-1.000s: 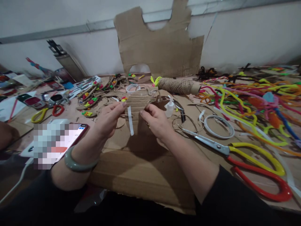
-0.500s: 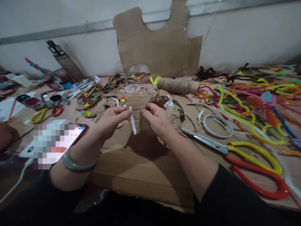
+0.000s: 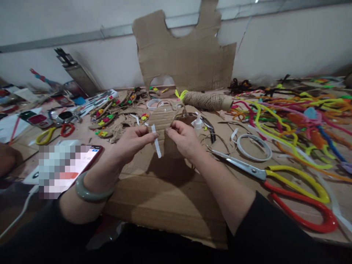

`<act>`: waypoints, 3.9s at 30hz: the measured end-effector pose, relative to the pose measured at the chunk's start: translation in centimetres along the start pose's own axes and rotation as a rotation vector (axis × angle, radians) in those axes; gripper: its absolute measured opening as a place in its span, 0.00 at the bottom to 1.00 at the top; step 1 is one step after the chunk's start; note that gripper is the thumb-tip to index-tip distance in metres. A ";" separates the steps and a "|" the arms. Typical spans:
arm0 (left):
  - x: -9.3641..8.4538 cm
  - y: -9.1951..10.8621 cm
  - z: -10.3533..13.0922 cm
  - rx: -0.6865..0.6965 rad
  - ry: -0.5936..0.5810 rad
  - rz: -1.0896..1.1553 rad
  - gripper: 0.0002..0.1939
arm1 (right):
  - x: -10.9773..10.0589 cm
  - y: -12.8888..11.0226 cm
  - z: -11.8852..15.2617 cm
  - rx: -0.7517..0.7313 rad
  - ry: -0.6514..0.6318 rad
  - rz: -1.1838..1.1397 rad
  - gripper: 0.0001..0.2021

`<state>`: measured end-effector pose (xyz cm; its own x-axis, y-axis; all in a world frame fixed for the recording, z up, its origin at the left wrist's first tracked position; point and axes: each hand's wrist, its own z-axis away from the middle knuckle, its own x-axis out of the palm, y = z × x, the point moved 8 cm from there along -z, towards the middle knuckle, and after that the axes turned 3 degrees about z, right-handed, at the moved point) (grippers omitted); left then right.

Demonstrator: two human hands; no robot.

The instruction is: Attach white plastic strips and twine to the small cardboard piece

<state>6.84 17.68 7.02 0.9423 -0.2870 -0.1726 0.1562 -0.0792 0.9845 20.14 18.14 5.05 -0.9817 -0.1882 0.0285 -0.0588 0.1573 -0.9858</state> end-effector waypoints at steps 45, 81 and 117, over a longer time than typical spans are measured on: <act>-2.0 -0.5 -0.5 -0.004 0.140 0.162 0.10 | 0.8 -0.8 0.7 -0.123 -0.054 0.692 0.40; -0.7 -1.5 -0.5 -0.107 0.075 0.400 0.10 | -1.2 -2.2 -0.1 -0.276 0.023 0.684 0.16; 0.8 -2.1 -0.2 -0.122 0.106 0.251 0.10 | 1.0 -3.5 2.1 -0.590 0.153 1.024 0.09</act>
<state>7.33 17.76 4.82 0.9806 -0.1814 0.0745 -0.0572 0.0988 0.9935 19.77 15.40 8.17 -0.6300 0.3962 -0.6680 0.7297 0.5964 -0.3345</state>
